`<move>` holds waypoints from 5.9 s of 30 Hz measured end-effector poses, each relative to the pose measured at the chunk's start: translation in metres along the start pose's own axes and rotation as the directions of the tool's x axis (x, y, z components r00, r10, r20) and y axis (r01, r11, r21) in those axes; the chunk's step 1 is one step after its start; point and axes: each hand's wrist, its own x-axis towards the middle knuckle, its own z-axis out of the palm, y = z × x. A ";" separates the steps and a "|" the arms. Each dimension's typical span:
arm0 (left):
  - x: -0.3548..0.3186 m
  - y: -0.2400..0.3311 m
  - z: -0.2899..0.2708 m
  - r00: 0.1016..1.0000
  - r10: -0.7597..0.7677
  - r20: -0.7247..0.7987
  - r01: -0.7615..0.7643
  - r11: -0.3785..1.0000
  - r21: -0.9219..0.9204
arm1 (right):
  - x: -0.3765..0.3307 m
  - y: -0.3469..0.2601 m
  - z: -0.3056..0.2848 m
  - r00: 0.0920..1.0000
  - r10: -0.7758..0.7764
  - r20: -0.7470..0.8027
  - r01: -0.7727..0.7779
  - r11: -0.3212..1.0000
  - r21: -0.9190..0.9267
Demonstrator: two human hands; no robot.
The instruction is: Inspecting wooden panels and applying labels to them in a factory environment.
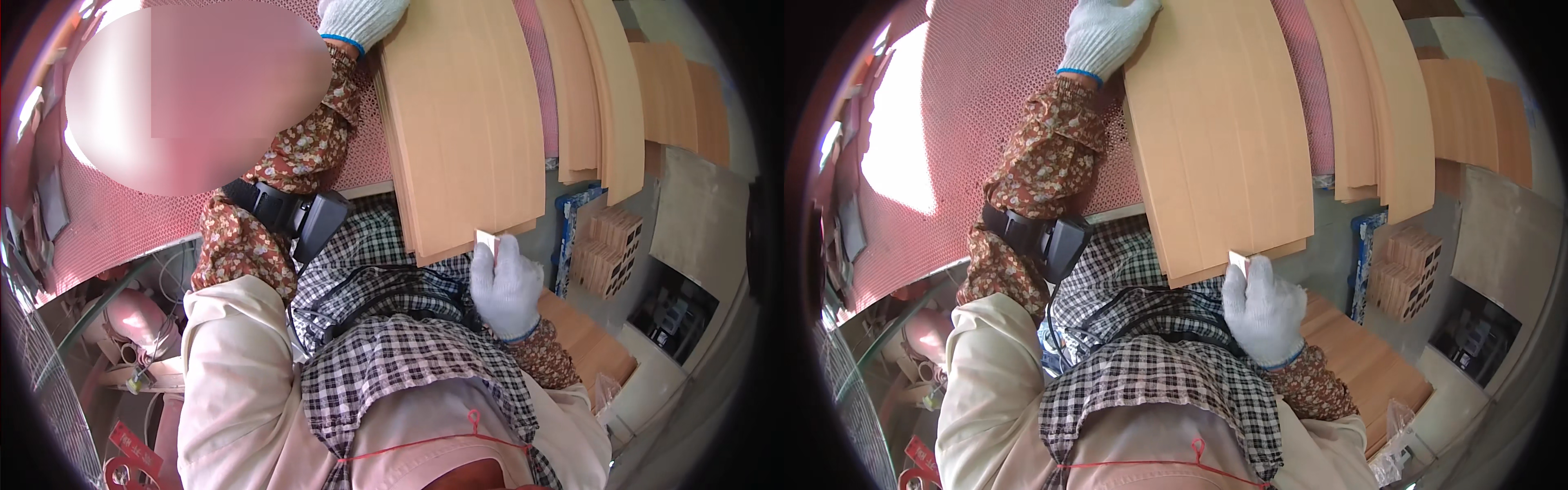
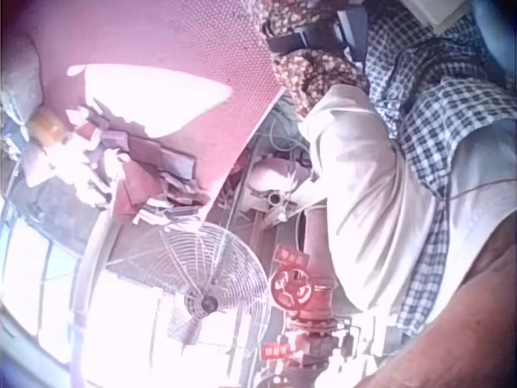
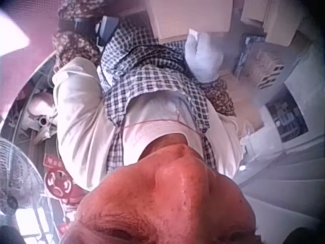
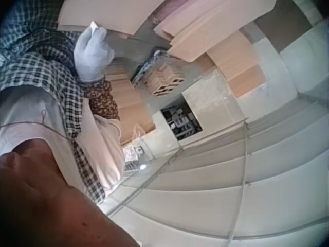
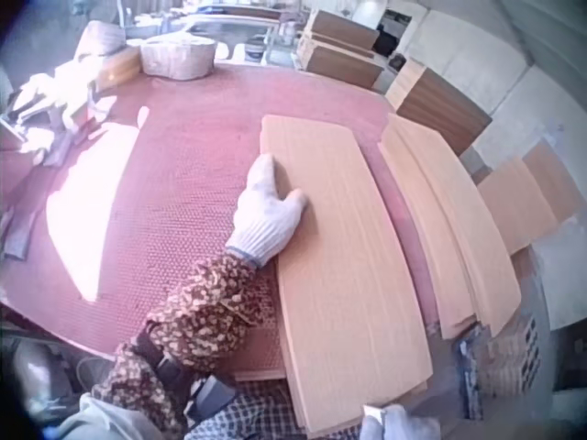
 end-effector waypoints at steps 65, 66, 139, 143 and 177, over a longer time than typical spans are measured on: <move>-0.009 -0.019 0.006 0.999 0.048 -0.011 -0.049 0.998 -0.033 | -0.037 -0.014 0.017 0.995 -0.017 -0.098 0.024 0.998 0.061; -0.008 -0.017 0.007 0.999 0.036 -0.009 -0.036 0.999 -0.039 | -0.033 -0.017 0.015 0.996 -0.020 -0.084 0.027 0.996 0.085; -0.030 0.045 0.002 0.996 0.085 -0.034 -0.089 0.977 -0.192 | 0.484 -0.076 -0.056 0.996 -0.082 0.027 0.085 0.989 -0.120; -0.029 0.041 0.006 0.999 0.039 -0.025 -0.044 0.973 -0.228 | 0.511 -0.077 -0.039 0.998 -0.060 0.025 0.062 0.992 -0.112; -0.003 -0.005 0.016 0.996 0.061 -0.063 -0.074 0.973 -0.219 | 0.240 -0.041 0.013 0.976 -0.144 -0.165 0.142 0.990 -0.023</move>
